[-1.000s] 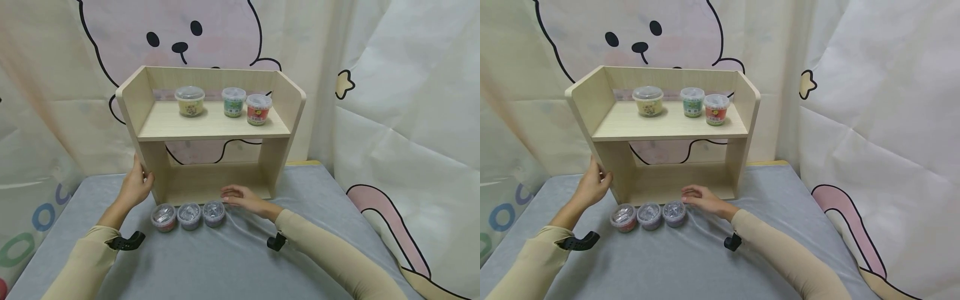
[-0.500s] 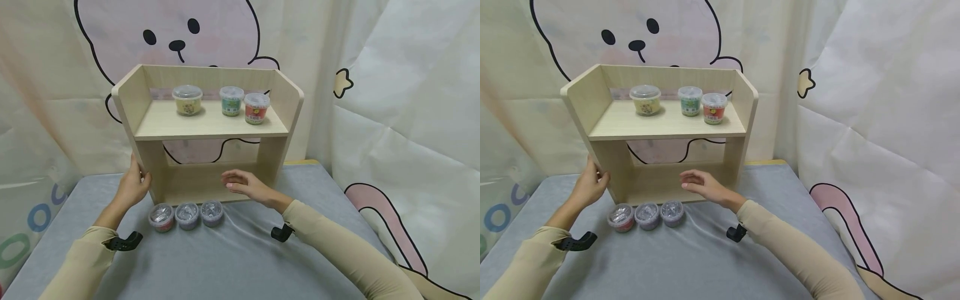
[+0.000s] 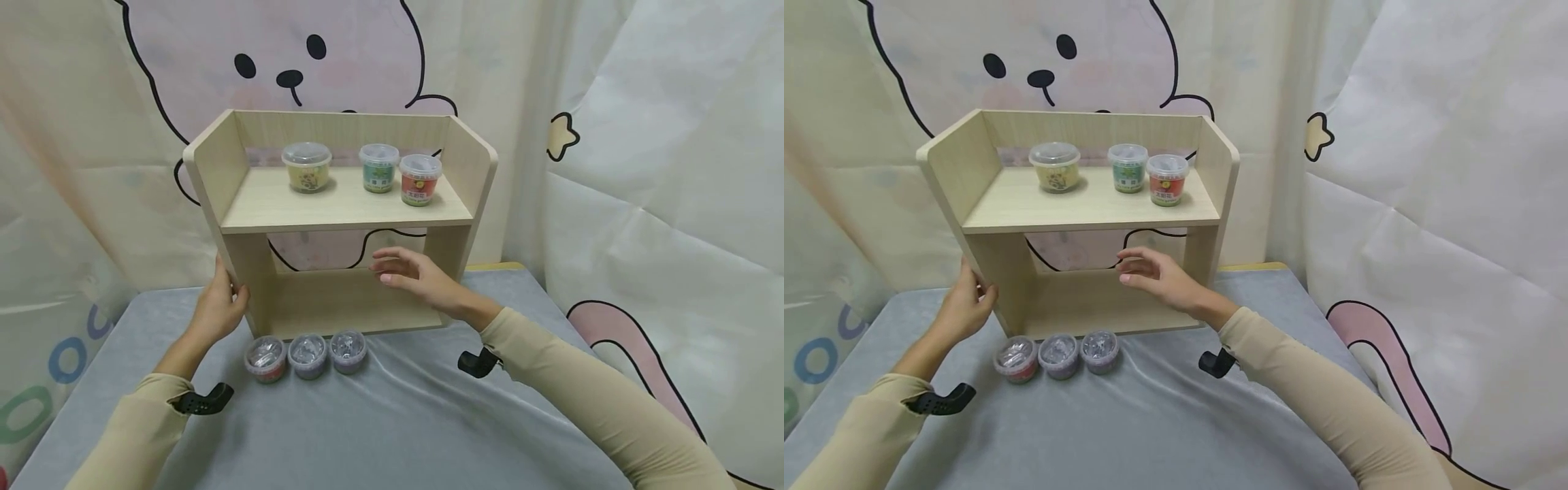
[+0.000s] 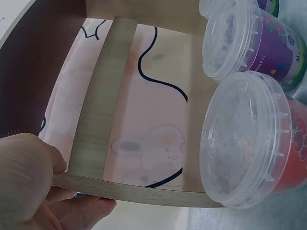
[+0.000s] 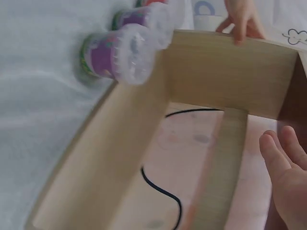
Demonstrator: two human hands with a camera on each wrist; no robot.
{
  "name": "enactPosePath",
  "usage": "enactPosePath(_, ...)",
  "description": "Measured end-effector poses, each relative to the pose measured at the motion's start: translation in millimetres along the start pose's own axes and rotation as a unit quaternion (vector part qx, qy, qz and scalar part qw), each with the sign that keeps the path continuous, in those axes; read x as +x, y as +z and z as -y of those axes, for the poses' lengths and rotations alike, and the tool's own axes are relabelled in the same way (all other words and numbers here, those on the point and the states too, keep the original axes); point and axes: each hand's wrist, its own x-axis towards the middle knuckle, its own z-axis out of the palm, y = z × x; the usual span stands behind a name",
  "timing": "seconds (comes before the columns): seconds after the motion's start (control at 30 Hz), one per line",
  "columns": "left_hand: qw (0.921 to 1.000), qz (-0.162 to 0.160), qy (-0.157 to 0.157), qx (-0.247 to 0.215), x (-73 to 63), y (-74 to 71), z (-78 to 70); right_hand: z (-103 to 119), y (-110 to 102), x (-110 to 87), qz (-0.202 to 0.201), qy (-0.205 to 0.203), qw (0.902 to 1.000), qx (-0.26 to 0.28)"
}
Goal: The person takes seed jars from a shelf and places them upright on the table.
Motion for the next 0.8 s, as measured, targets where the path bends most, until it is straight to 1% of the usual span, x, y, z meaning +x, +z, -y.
enactPosePath(0.2, 0.9999, 0.001, -0.007, 0.007, 0.1, -0.4, -0.7, 17.6, -17.2, -0.8, -0.029, -0.014, 0.9992, -0.023)
enactPosePath(0.47, 0.9999, 0.004, -0.011, 0.009, -0.3, -0.7, -2.3, 40.9, -39.7, -3.8, -0.061, -0.002, 0.9974, -0.038)
enactPosePath(0.73, 0.9999, 0.000, -0.009, 0.010, -0.7, 1.2, -0.1, 51.9, -57.8, -5.0, -0.108, 0.002, 0.9929, -0.051)
enactPosePath(0.8, 0.9999, -0.001, -0.007, 0.010, -0.4, 1.5, -0.1, 54.3, -62.4, -5.8, -0.122, -0.004, 0.9913, -0.047)
